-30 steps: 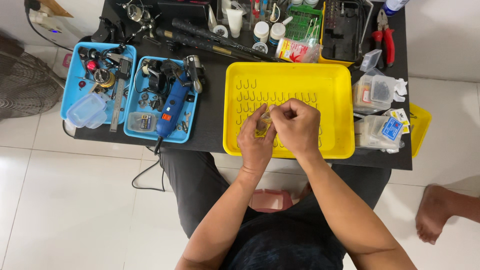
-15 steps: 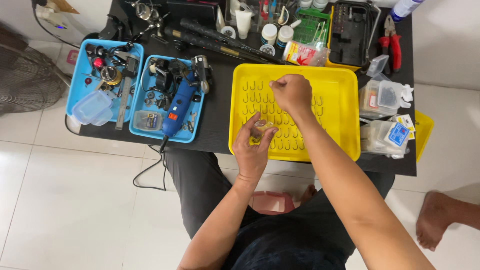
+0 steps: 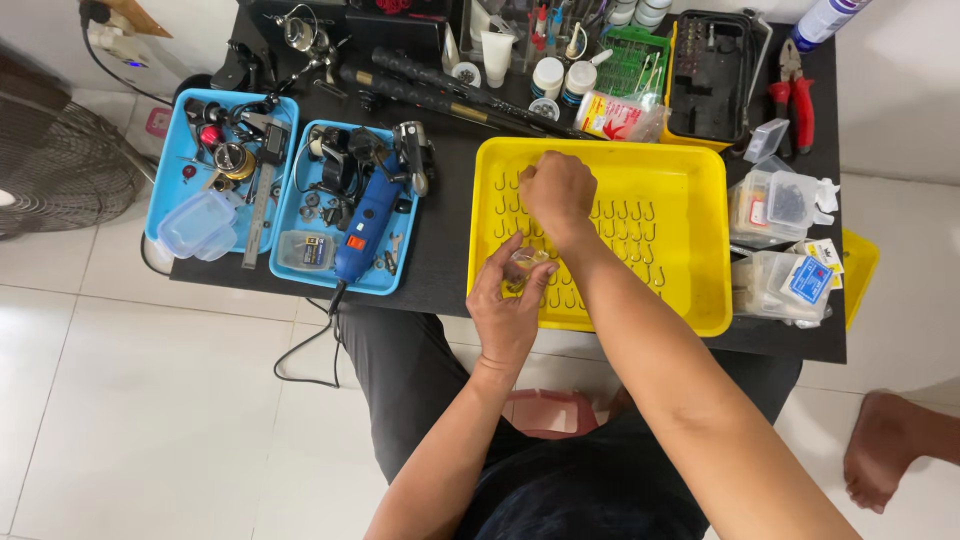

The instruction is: The person assembles fishing rigs by attaching small metal weights to fishing hooks arranged in a yellow tray. They repeatedly pick up hooks, slide weights onto the shank, and place the completed hooks back into the tray.

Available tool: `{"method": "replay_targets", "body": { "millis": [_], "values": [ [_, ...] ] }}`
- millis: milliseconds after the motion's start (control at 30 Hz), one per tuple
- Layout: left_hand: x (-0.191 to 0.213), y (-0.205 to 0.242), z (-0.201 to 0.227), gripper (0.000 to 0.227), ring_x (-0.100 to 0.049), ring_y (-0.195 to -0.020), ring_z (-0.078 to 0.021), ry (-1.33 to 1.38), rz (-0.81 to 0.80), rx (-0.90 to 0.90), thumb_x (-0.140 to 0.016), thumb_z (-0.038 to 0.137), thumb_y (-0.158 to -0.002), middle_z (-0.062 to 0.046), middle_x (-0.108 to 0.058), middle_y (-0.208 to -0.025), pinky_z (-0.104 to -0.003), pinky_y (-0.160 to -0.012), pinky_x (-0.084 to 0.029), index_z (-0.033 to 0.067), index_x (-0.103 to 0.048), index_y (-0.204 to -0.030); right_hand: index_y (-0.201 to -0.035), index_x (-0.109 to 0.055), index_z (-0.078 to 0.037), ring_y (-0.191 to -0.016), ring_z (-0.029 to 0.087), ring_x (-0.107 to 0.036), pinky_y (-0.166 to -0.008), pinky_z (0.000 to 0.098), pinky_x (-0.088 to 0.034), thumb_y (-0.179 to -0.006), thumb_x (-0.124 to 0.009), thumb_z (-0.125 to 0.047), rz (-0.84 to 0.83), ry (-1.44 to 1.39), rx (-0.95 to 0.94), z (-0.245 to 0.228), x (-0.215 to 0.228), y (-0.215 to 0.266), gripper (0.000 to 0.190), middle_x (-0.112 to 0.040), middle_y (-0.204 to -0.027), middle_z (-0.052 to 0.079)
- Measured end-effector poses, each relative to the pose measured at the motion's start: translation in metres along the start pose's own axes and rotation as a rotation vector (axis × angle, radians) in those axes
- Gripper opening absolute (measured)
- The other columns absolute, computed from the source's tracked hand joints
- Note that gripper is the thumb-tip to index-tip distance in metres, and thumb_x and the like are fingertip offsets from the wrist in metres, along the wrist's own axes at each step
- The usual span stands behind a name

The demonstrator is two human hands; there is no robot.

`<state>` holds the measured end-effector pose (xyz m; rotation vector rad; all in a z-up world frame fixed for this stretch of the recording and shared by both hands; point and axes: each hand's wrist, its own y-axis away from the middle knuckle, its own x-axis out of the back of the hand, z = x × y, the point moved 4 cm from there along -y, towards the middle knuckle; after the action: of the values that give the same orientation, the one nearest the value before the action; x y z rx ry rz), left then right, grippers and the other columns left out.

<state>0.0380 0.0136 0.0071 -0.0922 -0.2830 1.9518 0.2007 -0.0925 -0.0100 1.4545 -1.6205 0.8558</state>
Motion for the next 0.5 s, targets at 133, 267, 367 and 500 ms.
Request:
{"method": "replay_targets", "body": {
  "millis": [133,267,367,500],
  "values": [
    [0.0,-0.002,0.004,0.049,-0.073,-0.083,-0.0309,-0.011,0.002,0.0,-0.087,0.016,-0.081,-0.015,-0.075,-0.102,-0.038,-0.076,-0.058,0.0094,-0.069,-0.126,-0.088,-0.074,0.004,-0.087,0.047,-0.074,-0.078,0.056,-0.061,-0.09,-0.061,-0.019,-0.024,0.016,-0.005,-0.006,0.004,-0.002,0.026,-0.07,-0.078,0.024],
    [-0.002,-0.002,0.001,0.048,-0.073,-0.083,-0.031,-0.032,-0.001,-0.019,-0.087,0.017,-0.081,-0.014,-0.076,-0.102,-0.039,-0.075,-0.058,0.0103,-0.07,-0.126,-0.089,-0.073,0.005,-0.086,0.048,-0.073,-0.076,0.0573,-0.06,-0.089,-0.064,-0.019,-0.008,0.029,-0.004,-0.001,0.005,-0.001,0.025,-0.069,-0.079,0.023],
    [-0.003,-0.007,0.006,0.049,-0.073,-0.083,-0.0308,-0.006,0.015,-0.041,-0.088,0.016,-0.08,-0.014,-0.076,-0.101,-0.038,-0.076,-0.058,0.0098,-0.07,-0.125,-0.087,-0.074,0.0,-0.084,0.046,-0.073,-0.076,0.0551,-0.06,-0.087,-0.065,-0.019,0.017,-0.207,-0.059,0.008,0.025,0.014,0.022,-0.07,-0.077,0.019],
    [-0.01,-0.006,0.002,0.051,-0.073,-0.08,-0.0276,-0.019,0.016,-0.073,-0.09,0.018,-0.078,-0.012,-0.076,-0.1,-0.035,-0.074,-0.058,0.0112,-0.07,-0.124,-0.087,-0.071,-0.003,-0.075,0.021,-0.058,-0.068,0.0351,-0.048,-0.09,-0.073,-0.016,0.162,-0.728,-0.097,0.022,0.067,0.058,0.013,-0.057,-0.073,0.008]
  ]
}}
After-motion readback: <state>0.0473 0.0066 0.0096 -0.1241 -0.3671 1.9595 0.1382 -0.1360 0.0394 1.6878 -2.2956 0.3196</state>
